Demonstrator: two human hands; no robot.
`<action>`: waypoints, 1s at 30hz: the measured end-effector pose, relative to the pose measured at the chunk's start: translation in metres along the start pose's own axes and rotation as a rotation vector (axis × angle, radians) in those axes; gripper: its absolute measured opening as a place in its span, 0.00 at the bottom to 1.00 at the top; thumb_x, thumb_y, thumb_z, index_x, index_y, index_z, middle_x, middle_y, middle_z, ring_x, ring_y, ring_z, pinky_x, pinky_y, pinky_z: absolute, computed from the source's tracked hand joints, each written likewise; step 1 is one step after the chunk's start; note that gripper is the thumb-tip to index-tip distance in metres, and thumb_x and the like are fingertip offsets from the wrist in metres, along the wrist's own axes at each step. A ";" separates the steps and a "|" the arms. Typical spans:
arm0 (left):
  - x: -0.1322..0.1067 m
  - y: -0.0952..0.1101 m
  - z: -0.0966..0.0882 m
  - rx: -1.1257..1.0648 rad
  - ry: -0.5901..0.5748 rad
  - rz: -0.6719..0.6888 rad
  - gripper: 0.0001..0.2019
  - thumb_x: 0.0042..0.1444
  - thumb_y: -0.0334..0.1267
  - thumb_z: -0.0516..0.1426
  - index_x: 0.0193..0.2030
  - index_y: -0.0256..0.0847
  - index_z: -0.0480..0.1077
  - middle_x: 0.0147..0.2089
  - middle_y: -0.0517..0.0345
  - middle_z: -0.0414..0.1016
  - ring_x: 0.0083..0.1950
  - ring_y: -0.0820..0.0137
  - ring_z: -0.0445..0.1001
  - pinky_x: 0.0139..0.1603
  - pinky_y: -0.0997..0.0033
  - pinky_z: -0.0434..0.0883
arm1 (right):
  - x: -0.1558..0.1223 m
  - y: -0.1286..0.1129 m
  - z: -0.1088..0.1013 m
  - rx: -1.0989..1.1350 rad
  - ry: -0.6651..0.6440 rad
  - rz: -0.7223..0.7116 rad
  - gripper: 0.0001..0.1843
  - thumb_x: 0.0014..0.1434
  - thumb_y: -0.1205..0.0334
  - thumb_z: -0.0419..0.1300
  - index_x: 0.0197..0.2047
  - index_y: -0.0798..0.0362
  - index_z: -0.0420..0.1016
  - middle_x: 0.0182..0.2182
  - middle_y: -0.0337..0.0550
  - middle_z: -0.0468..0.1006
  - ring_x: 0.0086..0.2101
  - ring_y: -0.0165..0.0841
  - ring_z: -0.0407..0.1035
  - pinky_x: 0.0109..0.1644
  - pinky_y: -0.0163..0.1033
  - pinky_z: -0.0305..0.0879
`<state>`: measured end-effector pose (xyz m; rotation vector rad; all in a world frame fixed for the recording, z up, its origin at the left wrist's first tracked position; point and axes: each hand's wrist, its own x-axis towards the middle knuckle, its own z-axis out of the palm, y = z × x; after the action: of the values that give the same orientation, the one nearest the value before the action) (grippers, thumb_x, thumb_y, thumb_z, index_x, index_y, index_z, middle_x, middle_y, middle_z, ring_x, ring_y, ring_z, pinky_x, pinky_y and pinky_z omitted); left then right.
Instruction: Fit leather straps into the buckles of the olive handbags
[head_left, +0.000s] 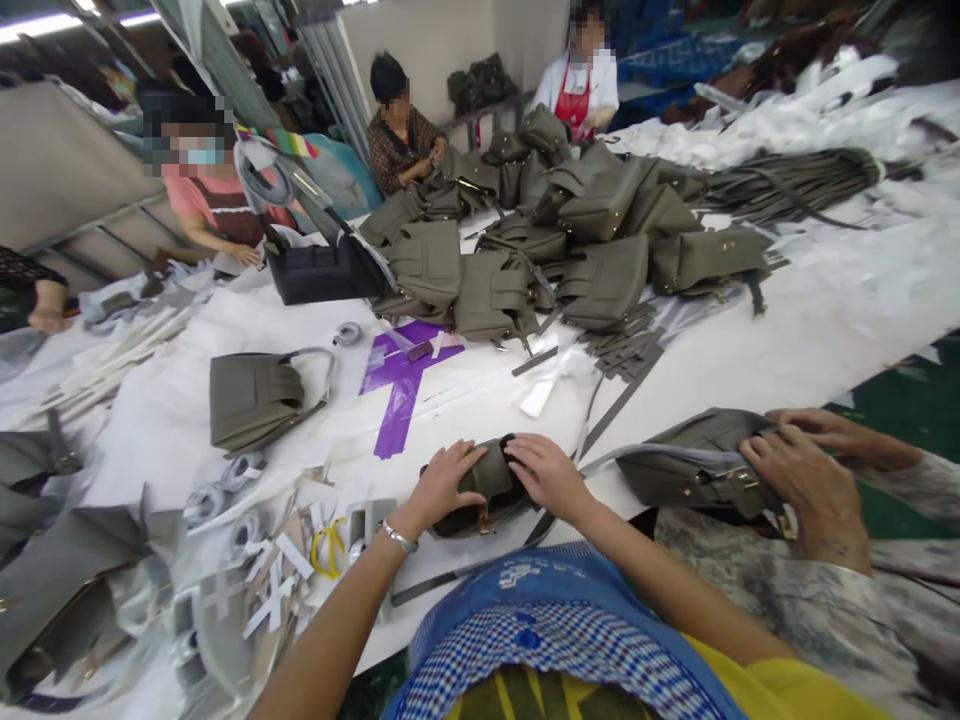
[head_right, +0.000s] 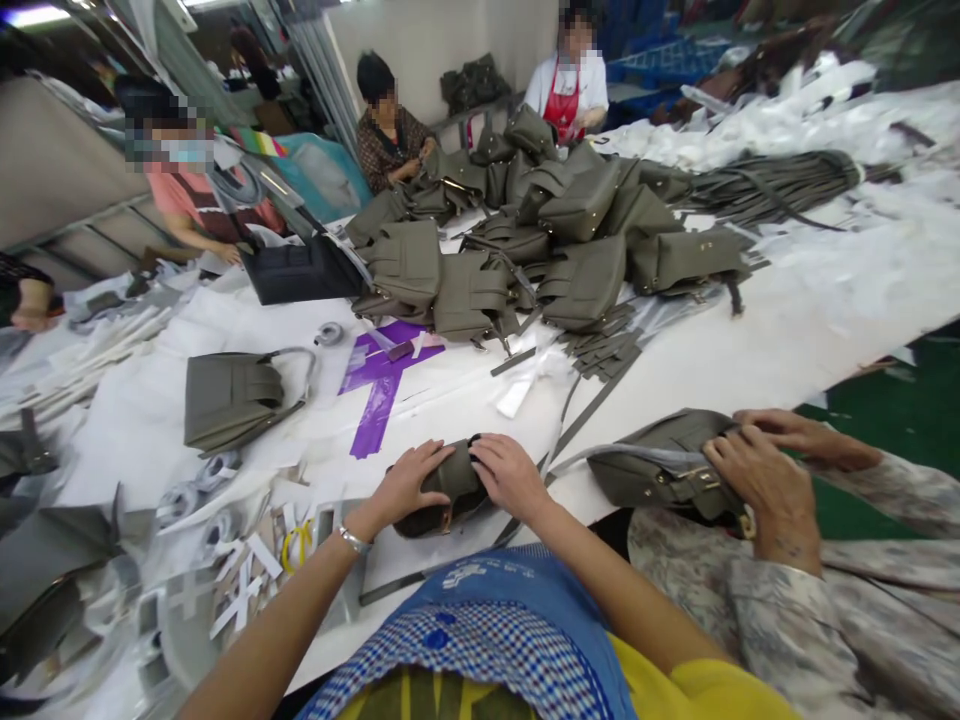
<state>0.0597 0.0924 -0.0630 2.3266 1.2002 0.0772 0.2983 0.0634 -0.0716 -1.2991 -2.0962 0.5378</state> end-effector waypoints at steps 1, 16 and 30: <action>0.004 -0.007 0.003 -0.006 -0.001 0.011 0.41 0.48 0.49 0.65 0.67 0.49 0.53 0.69 0.47 0.56 0.68 0.55 0.56 0.66 0.50 0.57 | -0.007 -0.004 -0.002 -0.026 -0.030 -0.045 0.14 0.62 0.64 0.55 0.51 0.51 0.73 0.48 0.48 0.77 0.57 0.40 0.63 0.64 0.53 0.53; -0.008 0.027 0.043 0.107 0.127 0.018 0.36 0.53 0.36 0.61 0.67 0.48 0.53 0.68 0.47 0.55 0.68 0.52 0.56 0.65 0.46 0.59 | -0.050 0.060 -0.010 0.063 0.223 0.569 0.16 0.64 0.61 0.52 0.54 0.53 0.68 0.51 0.52 0.72 0.48 0.37 0.70 0.51 0.43 0.69; 0.040 0.088 0.010 -0.352 0.188 0.018 0.17 0.61 0.40 0.52 0.56 0.44 0.68 0.56 0.53 0.74 0.56 0.63 0.72 0.59 0.58 0.69 | -0.031 0.124 0.006 -0.030 0.117 1.100 0.35 0.44 0.74 0.58 0.58 0.58 0.60 0.40 0.55 0.76 0.37 0.41 0.74 0.36 0.39 0.67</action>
<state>0.1524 0.0774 -0.0375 2.0536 1.1468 0.4836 0.3855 0.0893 -0.1617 -2.3788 -1.1327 0.8243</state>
